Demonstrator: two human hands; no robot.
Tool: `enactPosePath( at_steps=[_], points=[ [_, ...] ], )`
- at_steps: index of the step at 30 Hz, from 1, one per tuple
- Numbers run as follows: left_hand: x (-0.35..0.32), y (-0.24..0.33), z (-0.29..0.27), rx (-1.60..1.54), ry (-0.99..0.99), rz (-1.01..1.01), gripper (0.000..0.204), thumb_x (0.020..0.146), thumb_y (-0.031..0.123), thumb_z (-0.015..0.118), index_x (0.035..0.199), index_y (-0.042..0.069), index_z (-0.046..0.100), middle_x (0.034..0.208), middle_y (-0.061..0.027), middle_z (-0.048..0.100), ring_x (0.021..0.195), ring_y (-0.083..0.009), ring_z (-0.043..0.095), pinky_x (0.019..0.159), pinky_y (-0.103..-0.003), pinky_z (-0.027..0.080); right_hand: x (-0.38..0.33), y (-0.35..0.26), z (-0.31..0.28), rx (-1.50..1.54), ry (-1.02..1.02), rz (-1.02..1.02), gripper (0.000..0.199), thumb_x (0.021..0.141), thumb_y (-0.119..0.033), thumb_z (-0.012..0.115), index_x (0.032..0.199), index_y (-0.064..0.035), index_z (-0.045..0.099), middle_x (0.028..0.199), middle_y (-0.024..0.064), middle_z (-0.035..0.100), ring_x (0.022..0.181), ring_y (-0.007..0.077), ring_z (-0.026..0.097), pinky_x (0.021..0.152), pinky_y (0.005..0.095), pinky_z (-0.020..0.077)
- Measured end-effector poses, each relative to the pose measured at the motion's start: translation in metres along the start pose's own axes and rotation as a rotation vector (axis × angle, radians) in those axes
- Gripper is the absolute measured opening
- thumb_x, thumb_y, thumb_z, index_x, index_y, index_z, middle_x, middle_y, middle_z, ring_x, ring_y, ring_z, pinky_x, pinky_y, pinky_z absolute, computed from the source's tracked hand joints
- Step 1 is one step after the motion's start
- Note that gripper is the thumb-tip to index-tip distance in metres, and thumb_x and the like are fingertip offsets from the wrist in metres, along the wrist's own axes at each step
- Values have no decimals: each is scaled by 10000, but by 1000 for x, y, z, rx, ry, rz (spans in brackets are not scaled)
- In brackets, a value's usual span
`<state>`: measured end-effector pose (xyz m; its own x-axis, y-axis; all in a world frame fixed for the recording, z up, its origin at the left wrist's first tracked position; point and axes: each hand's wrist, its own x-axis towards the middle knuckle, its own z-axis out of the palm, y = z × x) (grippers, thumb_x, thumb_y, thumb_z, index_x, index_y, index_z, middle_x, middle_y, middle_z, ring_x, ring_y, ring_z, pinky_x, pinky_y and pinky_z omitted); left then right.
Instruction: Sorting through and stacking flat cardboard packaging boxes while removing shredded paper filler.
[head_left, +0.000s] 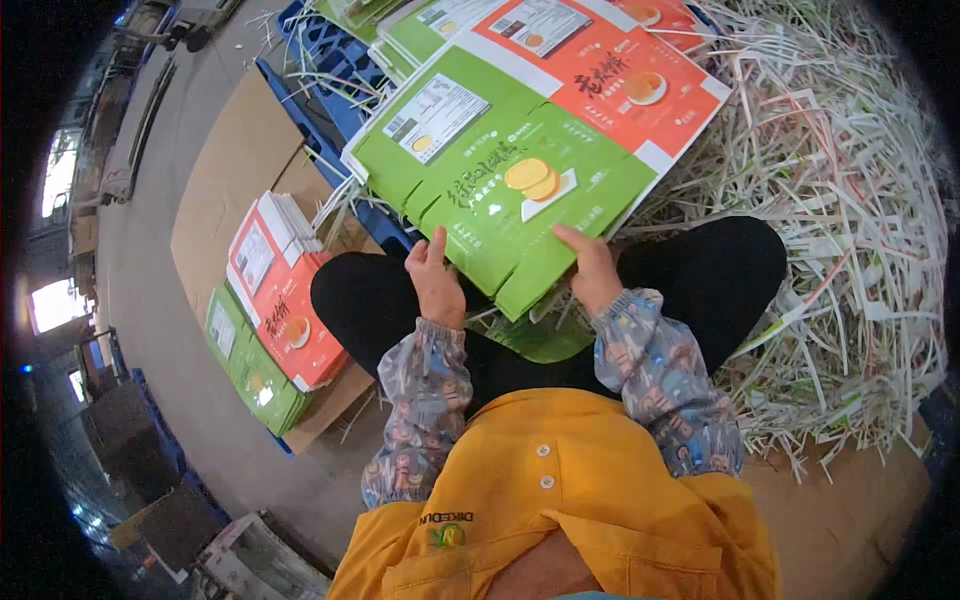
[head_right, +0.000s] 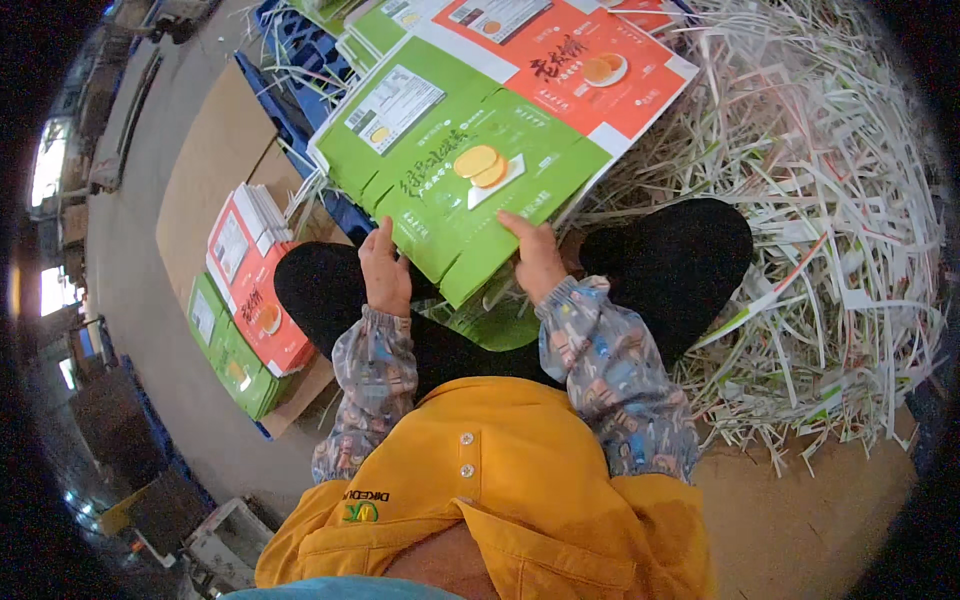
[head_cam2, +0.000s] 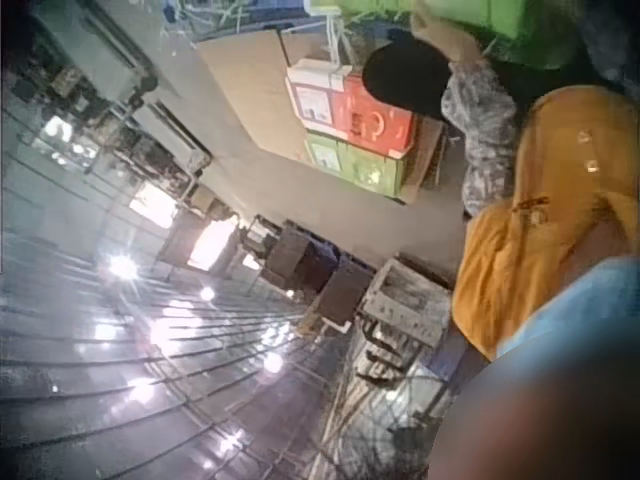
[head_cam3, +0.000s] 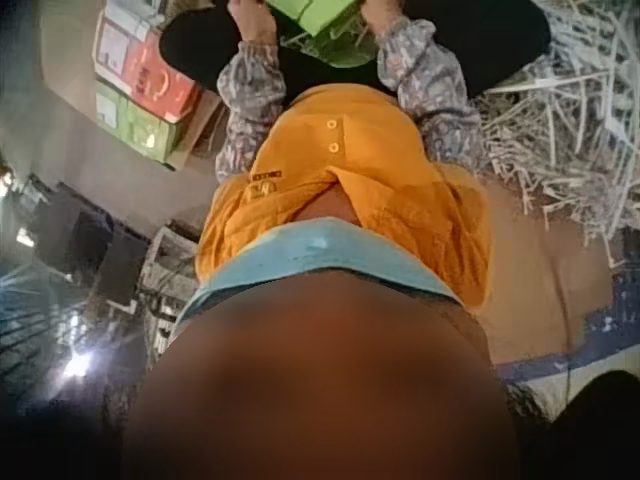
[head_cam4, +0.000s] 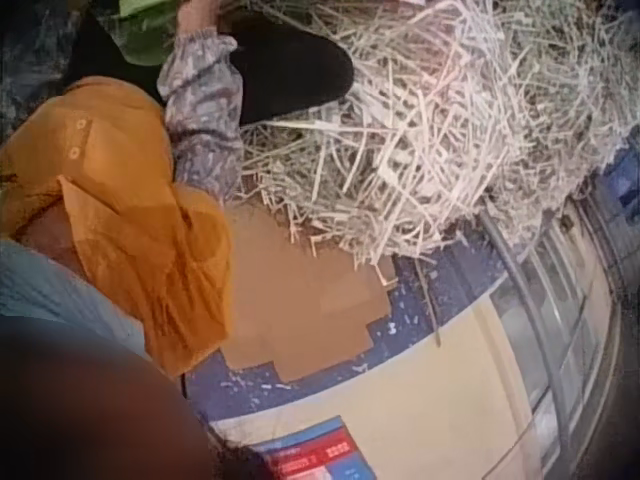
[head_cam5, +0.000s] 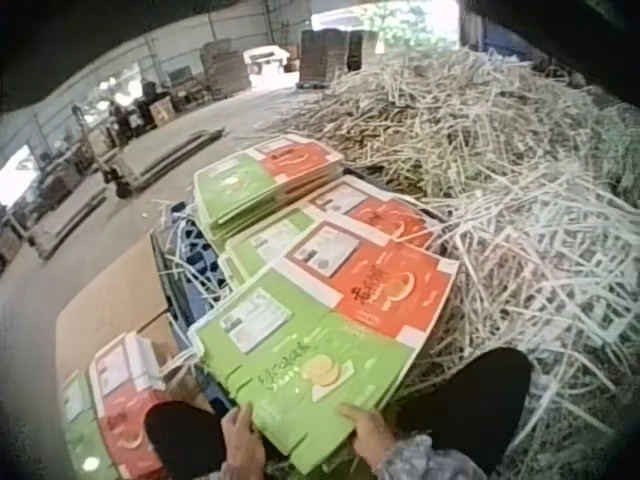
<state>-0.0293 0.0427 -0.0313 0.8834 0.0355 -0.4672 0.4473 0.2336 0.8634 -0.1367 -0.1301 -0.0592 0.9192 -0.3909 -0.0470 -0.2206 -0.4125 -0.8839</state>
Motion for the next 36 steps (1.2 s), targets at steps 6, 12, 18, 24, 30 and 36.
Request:
enactPosePath(
  at_steps=[6,12,18,24,30,36],
  points=[
    [12,-34,7,-43,73,-5,542,729,122,645,1139,4,309,847,-45,509,736,-170,508,681,-294,437,12,-7,9,1211,210,619,244,772,-143,572,963,7,545,933,104,565,889,194,540,756,278,435],
    [14,-29,5,-113,-183,-121,388,726,-37,566,1094,-27,444,1017,-117,541,851,-232,555,736,-321,470,14,-12,-39,853,-8,847,339,807,-366,514,795,-28,511,570,62,521,383,125,472,319,213,357],
    [16,4,-8,-39,-216,-93,365,734,-43,541,1086,-36,445,1023,-117,538,866,-231,549,766,-325,455,77,79,-90,692,880,717,265,819,-260,504,651,-81,404,586,0,410,484,104,427,391,275,352],
    [25,24,-5,17,-276,-233,374,744,-43,507,1109,-17,432,1031,-112,530,880,-230,549,768,-336,466,126,168,-94,1106,535,613,587,802,-389,491,1184,29,337,1245,196,314,1095,294,399,839,392,384],
    [42,-3,-8,-16,-268,-283,384,773,29,529,1140,14,416,1052,-97,524,919,-227,538,785,-340,464,135,133,-86,907,732,336,459,824,-250,517,1173,6,367,1103,118,491,946,231,521,798,327,429],
    [41,10,-1,94,-277,-177,357,764,22,545,1102,-11,436,1029,-93,535,879,-200,546,747,-308,458,135,115,-107,1221,373,479,370,767,-164,579,1070,20,475,1017,102,552,910,198,551,791,322,441]
  ],
)
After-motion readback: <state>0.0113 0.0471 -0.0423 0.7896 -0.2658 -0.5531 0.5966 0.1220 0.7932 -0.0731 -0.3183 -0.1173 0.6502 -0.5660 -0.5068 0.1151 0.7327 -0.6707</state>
